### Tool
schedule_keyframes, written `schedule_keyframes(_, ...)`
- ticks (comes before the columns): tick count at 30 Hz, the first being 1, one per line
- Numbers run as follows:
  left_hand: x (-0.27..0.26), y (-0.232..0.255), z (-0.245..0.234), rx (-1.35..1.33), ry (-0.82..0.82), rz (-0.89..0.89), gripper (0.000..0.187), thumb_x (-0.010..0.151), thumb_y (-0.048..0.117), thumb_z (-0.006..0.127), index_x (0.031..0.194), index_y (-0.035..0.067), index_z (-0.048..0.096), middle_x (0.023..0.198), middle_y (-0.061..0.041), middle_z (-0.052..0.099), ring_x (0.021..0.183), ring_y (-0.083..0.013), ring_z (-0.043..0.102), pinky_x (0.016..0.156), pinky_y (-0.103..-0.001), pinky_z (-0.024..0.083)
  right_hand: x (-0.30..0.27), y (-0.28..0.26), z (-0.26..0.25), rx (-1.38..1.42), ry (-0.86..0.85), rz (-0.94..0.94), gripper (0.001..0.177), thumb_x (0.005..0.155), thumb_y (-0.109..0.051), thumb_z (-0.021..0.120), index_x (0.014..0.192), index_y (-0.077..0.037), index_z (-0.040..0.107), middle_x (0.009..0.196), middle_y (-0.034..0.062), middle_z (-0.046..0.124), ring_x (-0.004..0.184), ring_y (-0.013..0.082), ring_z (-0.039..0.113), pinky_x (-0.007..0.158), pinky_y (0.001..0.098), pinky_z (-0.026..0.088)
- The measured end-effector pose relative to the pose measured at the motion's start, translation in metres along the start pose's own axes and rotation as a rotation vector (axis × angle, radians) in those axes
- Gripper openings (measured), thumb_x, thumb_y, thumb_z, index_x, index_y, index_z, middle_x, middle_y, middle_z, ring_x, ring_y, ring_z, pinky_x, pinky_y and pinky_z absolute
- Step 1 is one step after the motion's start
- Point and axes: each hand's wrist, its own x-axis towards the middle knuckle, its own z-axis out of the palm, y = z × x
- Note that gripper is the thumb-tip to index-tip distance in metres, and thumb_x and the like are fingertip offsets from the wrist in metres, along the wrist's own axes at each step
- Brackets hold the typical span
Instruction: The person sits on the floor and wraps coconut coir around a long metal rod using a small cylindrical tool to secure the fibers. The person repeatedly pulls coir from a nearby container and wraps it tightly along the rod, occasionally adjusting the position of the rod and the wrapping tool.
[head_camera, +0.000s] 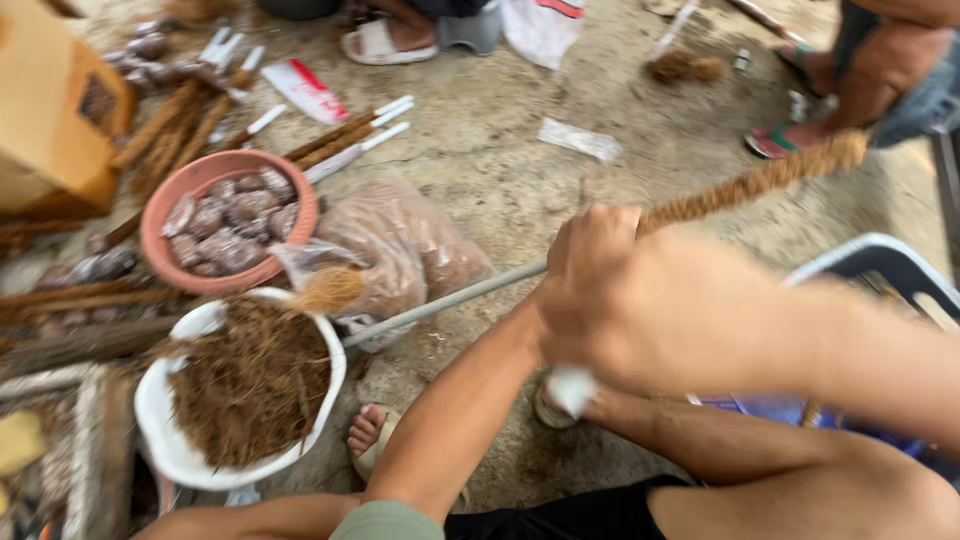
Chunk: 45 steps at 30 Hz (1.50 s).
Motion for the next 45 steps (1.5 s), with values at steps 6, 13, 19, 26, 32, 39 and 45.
schedule_keyframes(6, -0.074, 0.08, -0.012, -0.023, -0.402, 0.073, 0.019, 0.083, 0.026, 0.075, 0.092, 0.008, 0.073, 0.069, -0.014, 0.071, 0.06, -0.0296, 0.071, 0.057, -0.044, 0.057, 0.004, 0.138, 0.02, 0.059, -0.23, 0.487, 0.022, 0.095, -0.03, 0.069, 0.084, -0.011, 0.072, 0.071, 0.0079, 0.069, 0.061, 0.0258, 0.068, 0.063, 0.0438, 0.055)
schedule_keyframes(13, -0.078, 0.088, -0.076, -0.272, -0.294, -0.053, 0.025, 0.083, 0.022, 0.075, 0.105, 0.011, 0.076, 0.061, -0.009, 0.068, 0.047, -0.0176, 0.064, 0.045, -0.033, 0.052, -0.122, 0.158, 0.153, 0.43, -0.283, 1.015, 0.047, 0.097, -0.045, 0.071, 0.072, -0.005, 0.066, 0.064, 0.0103, 0.059, 0.055, 0.0239, 0.059, 0.055, 0.0417, 0.051)
schedule_keyframes(19, -0.02, 0.024, -0.101, -0.33, -0.095, -0.329, 0.024, 0.096, 0.025, 0.068, 0.082, 0.007, 0.074, 0.049, 0.0, 0.057, 0.038, -0.0092, 0.049, 0.038, -0.031, 0.038, -0.15, 0.103, 0.208, 0.901, 0.281, 1.239, 0.048, 0.097, -0.036, 0.071, 0.064, -0.005, 0.056, 0.055, -0.0018, 0.045, 0.051, 0.0097, 0.038, 0.046, 0.0349, 0.031)
schedule_keyframes(26, -0.031, -0.067, -0.095, -0.743, -0.111, -0.35, 0.034, 0.097, 0.026, 0.071, 0.07, 0.013, 0.056, 0.062, 0.007, 0.054, 0.054, -0.0051, 0.048, 0.05, -0.025, 0.041, -0.133, 0.07, 0.185, 0.949, 0.357, 1.358, 0.055, 0.103, -0.035, 0.067, 0.059, -0.006, 0.051, 0.056, -0.005, 0.041, 0.052, 0.0078, 0.032, 0.046, 0.0342, 0.024)
schedule_keyframes(32, -0.031, -0.086, -0.107, -0.685, -0.049, -0.413, 0.027, 0.096, 0.029, 0.071, 0.077, 0.014, 0.06, 0.063, 0.007, 0.055, 0.053, -0.0053, 0.051, 0.048, -0.025, 0.043, -0.115, 0.051, 0.164, 0.795, 0.276, 1.284, 0.05, 0.102, -0.034, 0.069, 0.061, -0.007, 0.059, 0.05, 0.0, 0.04, 0.048, 0.0103, 0.034, 0.044, 0.0331, 0.026)
schedule_keyframes(39, -0.039, -0.071, -0.122, -0.708, 0.023, -0.448, 0.037, 0.092, 0.038, 0.075, 0.072, 0.018, 0.051, 0.059, 0.008, 0.046, 0.047, -0.0053, 0.042, 0.043, -0.025, 0.037, -0.128, 0.021, 0.15, 0.544, 0.307, 0.937, 0.048, 0.097, -0.029, 0.067, 0.057, -0.005, 0.052, 0.049, 0.0059, 0.044, 0.041, 0.0156, 0.041, 0.041, 0.0357, 0.032)
schedule_keyframes(45, -0.055, -0.051, -0.119, -0.915, -0.206, -0.252, 0.049, 0.09, 0.037, 0.083, 0.068, 0.023, 0.042, 0.062, 0.008, 0.041, 0.053, -0.0055, 0.04, 0.05, -0.025, 0.036, -0.152, 0.132, 0.175, 0.309, 0.227, 1.071, 0.062, 0.116, -0.035, 0.057, 0.062, -0.005, 0.051, 0.047, 0.0067, 0.044, 0.038, 0.0168, 0.045, 0.038, 0.0319, 0.038)
